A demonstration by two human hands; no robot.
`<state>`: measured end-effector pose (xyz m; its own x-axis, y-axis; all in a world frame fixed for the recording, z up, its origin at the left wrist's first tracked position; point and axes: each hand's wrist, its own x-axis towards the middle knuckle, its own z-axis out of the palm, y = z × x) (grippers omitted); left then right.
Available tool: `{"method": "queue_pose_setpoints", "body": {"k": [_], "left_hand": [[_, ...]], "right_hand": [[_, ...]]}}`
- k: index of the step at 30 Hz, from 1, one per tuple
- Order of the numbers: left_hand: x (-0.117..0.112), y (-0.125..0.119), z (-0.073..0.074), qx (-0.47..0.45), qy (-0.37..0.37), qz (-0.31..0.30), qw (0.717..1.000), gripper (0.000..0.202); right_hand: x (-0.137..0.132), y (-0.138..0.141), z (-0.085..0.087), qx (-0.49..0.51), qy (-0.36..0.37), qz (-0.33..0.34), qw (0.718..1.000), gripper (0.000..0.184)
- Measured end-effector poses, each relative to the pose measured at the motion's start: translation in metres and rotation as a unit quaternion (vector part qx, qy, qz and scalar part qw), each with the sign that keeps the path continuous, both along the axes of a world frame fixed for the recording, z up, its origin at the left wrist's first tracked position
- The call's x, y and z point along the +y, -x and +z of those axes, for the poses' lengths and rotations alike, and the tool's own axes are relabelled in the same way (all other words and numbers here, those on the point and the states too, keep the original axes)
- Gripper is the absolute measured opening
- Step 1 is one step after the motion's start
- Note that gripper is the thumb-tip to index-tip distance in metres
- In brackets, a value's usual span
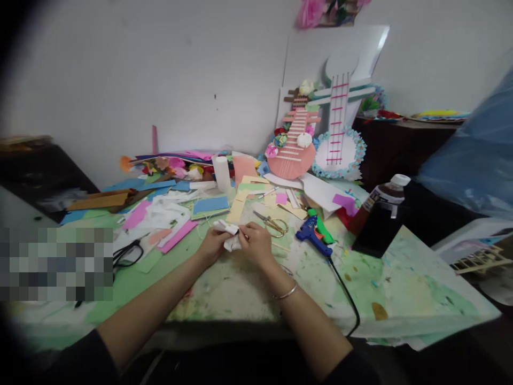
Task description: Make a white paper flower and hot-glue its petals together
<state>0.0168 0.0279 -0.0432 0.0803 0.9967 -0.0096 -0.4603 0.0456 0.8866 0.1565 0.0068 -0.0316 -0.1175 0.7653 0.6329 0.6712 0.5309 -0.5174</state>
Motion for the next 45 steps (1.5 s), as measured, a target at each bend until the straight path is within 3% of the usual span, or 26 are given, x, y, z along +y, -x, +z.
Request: {"method": "queue_pose_setpoints", "body": {"k": [6,13,32,45], "left_hand": [[-0.01,-0.002,-0.006,-0.016,-0.022,0.017,0.999,0.024],[-0.023,-0.005,-0.001,-0.018,-0.033,0.018,0.999,0.024],[-0.024,-0.004,0.002,-0.007,-0.068,0.004,0.998,0.024],[-0.023,-0.006,0.003,-0.031,-0.064,0.015,0.997,0.024]], "right_hand": [[-0.01,0.001,-0.003,-0.019,-0.011,-0.02,1.0,0.024],[-0.024,0.004,-0.004,-0.036,-0.054,-0.048,0.997,0.022],[-0.027,0.01,-0.008,-0.074,-0.147,-0.097,0.981,0.021],[-0.028,0.014,-0.007,-0.114,-0.127,-0.127,0.977,0.024]]}}
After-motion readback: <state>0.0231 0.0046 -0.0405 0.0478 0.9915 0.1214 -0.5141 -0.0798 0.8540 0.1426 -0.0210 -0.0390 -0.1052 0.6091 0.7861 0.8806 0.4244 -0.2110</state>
